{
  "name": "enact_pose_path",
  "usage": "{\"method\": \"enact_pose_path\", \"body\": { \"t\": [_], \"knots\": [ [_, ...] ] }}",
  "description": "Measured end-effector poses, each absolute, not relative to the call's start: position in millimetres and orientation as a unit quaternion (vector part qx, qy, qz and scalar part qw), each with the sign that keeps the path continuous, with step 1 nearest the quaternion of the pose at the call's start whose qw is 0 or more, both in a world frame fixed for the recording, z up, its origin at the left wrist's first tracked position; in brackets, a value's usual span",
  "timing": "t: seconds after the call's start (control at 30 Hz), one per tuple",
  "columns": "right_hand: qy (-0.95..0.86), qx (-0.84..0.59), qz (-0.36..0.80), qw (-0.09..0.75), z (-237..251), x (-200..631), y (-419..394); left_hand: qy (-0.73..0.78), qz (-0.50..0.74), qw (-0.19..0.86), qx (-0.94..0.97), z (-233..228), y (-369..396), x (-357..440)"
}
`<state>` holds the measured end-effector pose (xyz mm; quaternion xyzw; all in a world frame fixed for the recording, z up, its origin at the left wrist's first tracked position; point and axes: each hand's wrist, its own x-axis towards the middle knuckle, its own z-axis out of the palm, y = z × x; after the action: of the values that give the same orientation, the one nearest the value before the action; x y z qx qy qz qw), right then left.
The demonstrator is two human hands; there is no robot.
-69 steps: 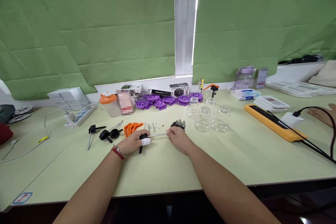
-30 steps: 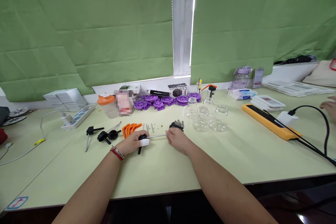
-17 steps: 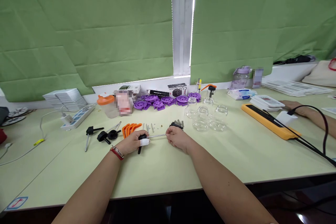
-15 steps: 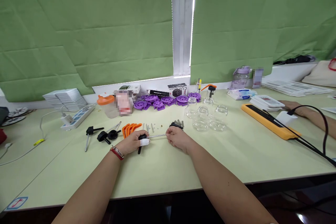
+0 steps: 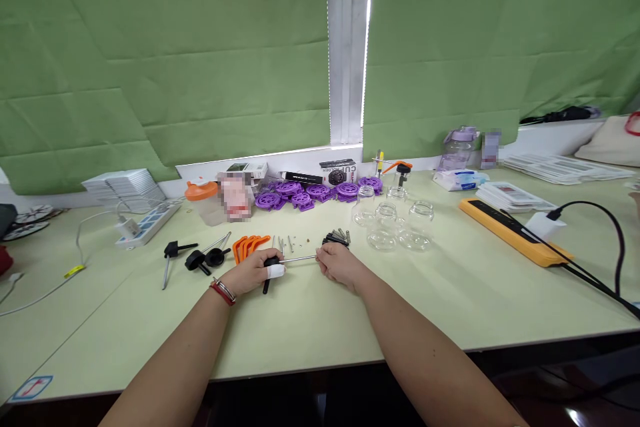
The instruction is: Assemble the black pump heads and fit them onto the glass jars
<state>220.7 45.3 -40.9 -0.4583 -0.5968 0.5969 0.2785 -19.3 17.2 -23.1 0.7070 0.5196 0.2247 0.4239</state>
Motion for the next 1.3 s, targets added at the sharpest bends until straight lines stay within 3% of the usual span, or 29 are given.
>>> {"method": "enact_pose_path", "body": {
  "t": [1.3],
  "knots": [
    [-0.585, -0.438, 0.622, 0.282, -39.2, 223.3, 44.6, 0.520, 0.219, 0.441, 0.698, -23.2, 15.7, -18.8]
  ]
}}
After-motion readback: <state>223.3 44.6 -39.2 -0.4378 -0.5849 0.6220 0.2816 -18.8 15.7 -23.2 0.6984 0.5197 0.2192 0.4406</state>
